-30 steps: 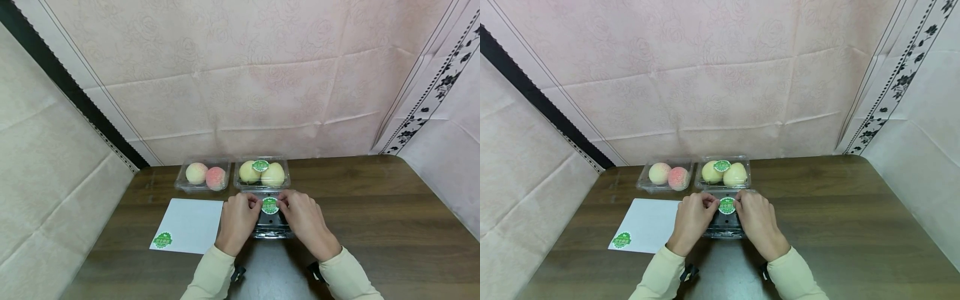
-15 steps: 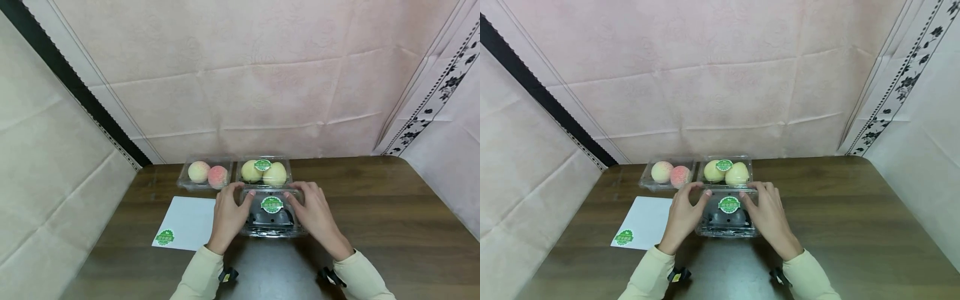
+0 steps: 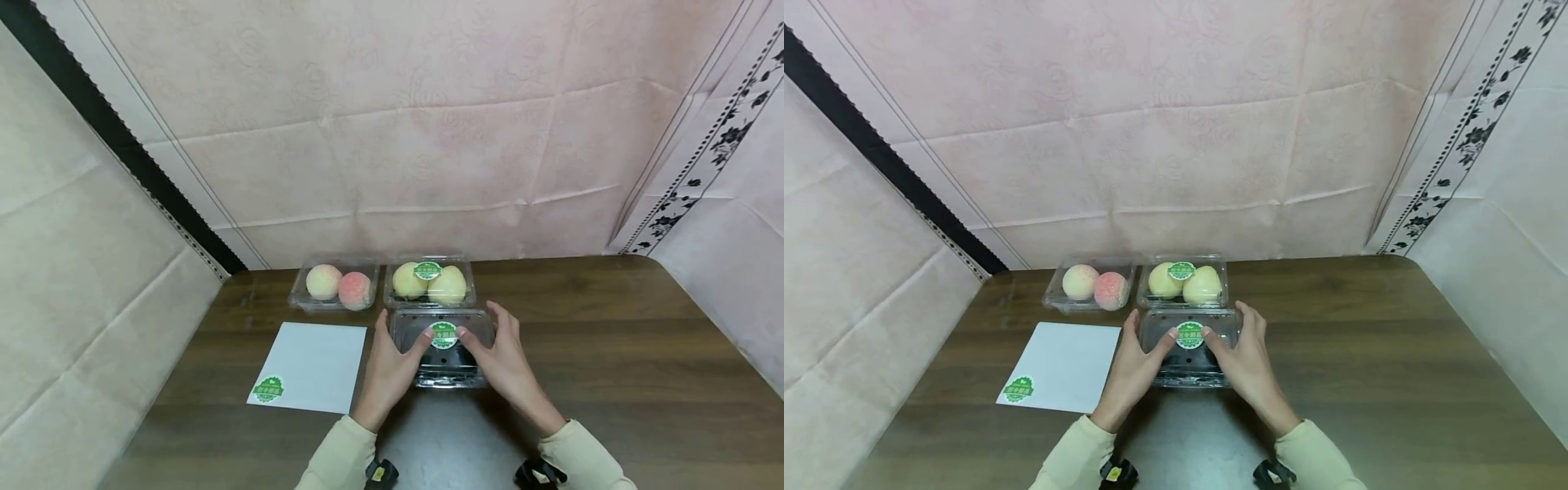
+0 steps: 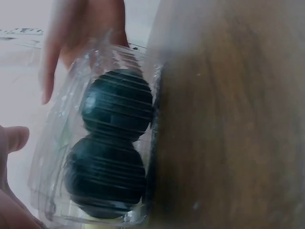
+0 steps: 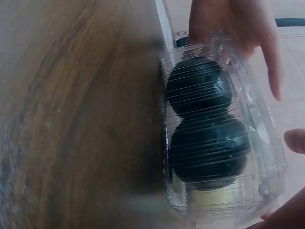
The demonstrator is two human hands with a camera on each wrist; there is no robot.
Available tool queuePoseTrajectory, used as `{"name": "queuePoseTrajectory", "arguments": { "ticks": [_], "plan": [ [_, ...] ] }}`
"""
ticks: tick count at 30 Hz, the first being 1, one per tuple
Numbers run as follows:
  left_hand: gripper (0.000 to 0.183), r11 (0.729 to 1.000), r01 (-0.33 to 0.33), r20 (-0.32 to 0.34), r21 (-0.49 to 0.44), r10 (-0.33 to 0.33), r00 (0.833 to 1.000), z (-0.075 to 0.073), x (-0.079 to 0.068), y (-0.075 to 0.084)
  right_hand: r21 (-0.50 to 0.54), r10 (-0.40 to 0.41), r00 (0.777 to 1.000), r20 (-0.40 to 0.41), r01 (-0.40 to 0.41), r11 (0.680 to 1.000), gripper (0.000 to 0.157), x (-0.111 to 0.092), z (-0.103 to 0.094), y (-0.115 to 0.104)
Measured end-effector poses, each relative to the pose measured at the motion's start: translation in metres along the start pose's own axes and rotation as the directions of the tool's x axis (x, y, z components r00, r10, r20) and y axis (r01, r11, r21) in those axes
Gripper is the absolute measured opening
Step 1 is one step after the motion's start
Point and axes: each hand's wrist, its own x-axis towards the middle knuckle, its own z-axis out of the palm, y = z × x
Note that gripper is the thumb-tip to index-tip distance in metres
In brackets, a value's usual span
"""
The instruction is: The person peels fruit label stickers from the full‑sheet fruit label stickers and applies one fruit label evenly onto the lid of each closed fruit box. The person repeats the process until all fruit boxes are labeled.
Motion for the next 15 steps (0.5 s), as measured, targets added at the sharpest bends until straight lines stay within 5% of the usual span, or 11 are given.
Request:
{"name": "queuePoseTrajectory", "arguments": {
  "ticks": [8, 15],
  "plan": [
    [0.115, 0.999, 0.01, -0.029, 0.042, -0.008, 1.0, 0.01, -0.002, 0.003, 0.03, 0.089, 0.996, 0.013, -0.09, 0.995, 0.11, 0.005, 0.008, 0.001],
    [0.11, 0.991, 0.02, -0.053, 0.131, -0.014, 0.998, 0.012, 0.0, 0.006, -0.043, 0.089, 0.996, -0.031, -0.09, 0.995, 0.104, 0.01, 0.013, -0.003]
  ]
}}
